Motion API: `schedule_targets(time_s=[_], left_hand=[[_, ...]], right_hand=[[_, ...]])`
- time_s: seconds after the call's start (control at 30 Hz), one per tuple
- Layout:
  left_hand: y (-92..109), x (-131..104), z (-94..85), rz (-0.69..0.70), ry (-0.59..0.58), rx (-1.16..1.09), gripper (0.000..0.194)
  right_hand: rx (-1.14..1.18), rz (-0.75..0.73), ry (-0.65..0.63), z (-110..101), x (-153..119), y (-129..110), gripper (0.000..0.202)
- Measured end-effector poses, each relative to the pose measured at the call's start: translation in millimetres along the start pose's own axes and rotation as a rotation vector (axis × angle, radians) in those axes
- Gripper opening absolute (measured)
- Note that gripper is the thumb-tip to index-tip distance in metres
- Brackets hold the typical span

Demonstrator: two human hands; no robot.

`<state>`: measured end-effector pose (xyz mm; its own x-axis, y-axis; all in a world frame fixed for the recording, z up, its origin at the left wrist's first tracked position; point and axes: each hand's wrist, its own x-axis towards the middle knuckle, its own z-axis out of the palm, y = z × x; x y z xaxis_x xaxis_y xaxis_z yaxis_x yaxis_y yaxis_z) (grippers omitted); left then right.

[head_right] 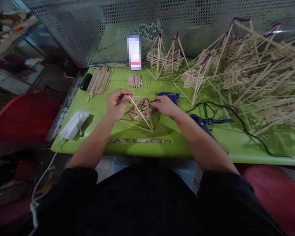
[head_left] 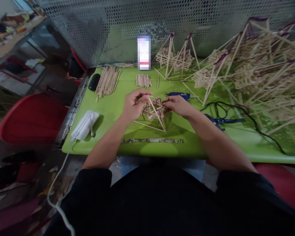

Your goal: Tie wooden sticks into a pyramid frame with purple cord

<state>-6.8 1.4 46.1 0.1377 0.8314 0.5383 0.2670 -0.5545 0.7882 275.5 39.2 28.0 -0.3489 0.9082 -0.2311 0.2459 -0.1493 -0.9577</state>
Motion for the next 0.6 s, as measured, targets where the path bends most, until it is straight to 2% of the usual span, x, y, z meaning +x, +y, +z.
schedule_targets(time_s=[0.1, 0.17, 0.27, 0.33, 0.37, 0.4, 0.47, 0.53, 0.6], left_hand=[[-5.1, 1.7, 2.5, 0.001, 0.024, 0.002, 0.071], [-4.4, 1.6, -2.1, 0.042, 0.103, 0.029, 0.067], [12.6, -3.1, -23.0, 0.145, 0.200, 0.145, 0.051], [30.6, -7.9, -43.3, 0.205, 0.136, 0.253, 0.037], [38.6, -10.0, -53.6, 0.183, 0.101, 0.298, 0.031], [44.4, -11.4, -63.1, 0.128, 0.055, 0.323, 0.025], [46.9, -11.9, -77.8, -0.066, -0.092, 0.325, 0.008], [37.5, -9.2, -85.5, -0.277, -0.214, 0.335, 0.010], [21.4, -5.1, -88.1, -0.430, -0.343, 0.364, 0.017]], right_hand=[[-0.118, -0.026, 0.025, 5.8, -0.9, 2.8, 0.015], [-0.222, -0.075, 0.019, 6.4, -4.8, 3.6, 0.020], [-0.371, -0.167, -0.001, 5.8, -13.1, 2.8, 0.029], [-0.446, -0.209, -0.015, 6.3, -18.0, 1.2, 0.039], [-0.472, -0.220, -0.021, 6.8, -19.7, 0.3, 0.043], [-0.487, -0.222, -0.026, 7.4, -20.9, -0.6, 0.046], [-0.493, -0.209, -0.035, 8.1, -21.8, -2.0, 0.049], [-0.488, -0.196, -0.044, 7.9, -21.3, -2.5, 0.053], [-0.486, -0.204, -0.052, 7.2, -20.4, -1.8, 0.055]])
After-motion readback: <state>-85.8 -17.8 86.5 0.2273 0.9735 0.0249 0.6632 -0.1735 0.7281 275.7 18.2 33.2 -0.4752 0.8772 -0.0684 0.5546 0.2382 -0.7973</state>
